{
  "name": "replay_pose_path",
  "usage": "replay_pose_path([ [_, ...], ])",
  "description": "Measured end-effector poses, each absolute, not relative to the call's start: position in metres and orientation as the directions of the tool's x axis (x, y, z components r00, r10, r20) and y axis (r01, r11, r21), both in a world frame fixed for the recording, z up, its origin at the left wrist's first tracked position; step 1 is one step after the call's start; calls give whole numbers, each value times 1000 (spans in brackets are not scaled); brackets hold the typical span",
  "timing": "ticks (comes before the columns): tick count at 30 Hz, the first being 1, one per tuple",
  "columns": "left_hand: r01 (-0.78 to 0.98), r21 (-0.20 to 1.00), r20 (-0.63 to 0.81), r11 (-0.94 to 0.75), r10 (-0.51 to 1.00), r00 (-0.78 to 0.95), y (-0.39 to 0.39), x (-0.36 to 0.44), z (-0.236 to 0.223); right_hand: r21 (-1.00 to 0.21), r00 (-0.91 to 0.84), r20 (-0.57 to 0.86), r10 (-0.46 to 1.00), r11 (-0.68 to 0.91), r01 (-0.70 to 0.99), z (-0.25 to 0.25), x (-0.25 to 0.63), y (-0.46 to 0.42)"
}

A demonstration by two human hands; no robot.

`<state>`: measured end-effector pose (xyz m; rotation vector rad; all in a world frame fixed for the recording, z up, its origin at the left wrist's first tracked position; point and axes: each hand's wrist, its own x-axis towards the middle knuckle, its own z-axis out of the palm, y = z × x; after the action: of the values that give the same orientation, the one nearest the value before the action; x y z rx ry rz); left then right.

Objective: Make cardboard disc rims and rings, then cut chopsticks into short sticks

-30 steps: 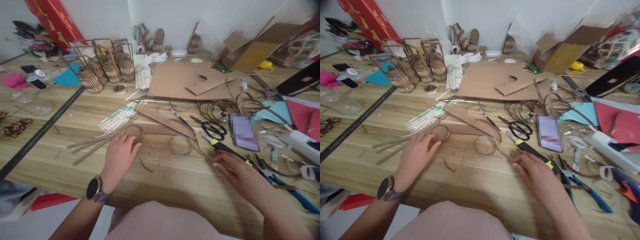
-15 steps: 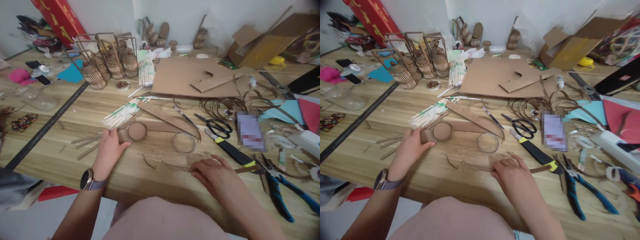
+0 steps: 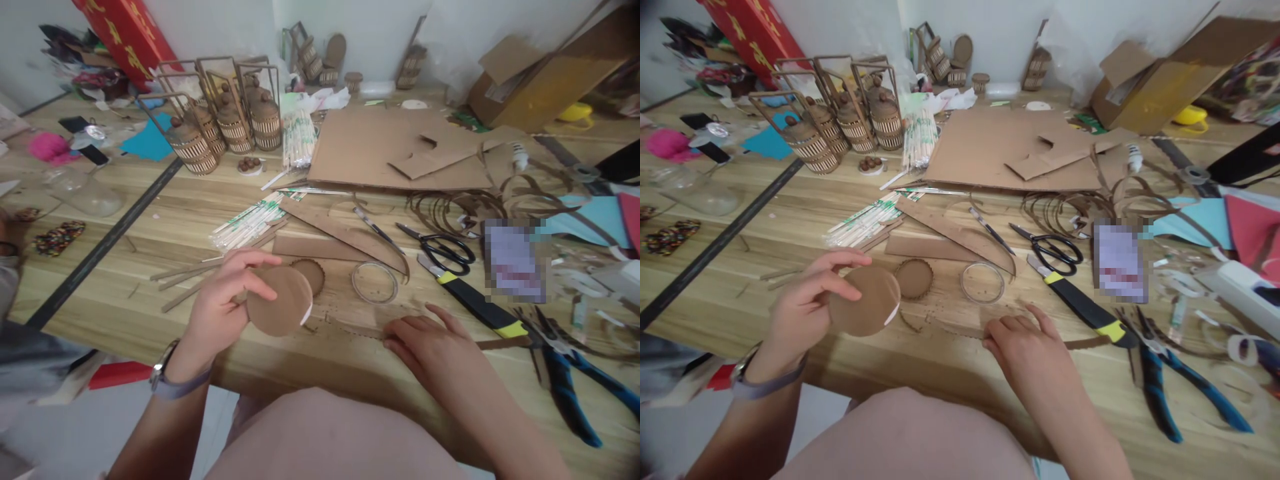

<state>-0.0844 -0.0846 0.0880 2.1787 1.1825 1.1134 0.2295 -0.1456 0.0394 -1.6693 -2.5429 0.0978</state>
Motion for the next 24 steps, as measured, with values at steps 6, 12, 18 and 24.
replay_pose_path([
  [6, 388, 802, 342, -453, 882, 323, -88, -69, 78, -116, -443, -8, 896, 439, 891, 42, 237, -146],
  [12, 409, 903, 33, -129, 972, 234, -102, -53, 75, -90, -392, 25, 920, 392, 915, 41, 228, -148],
  [18, 478, 871, -137, -112, 880, 455, -102, -54, 86, -70, -399, 8, 917, 398, 915, 43, 226, -148],
  [24, 608, 752, 60, -254, 945, 321, -101, -58, 90, -49, -407, 22, 913, 407, 912, 46, 225, -145],
])
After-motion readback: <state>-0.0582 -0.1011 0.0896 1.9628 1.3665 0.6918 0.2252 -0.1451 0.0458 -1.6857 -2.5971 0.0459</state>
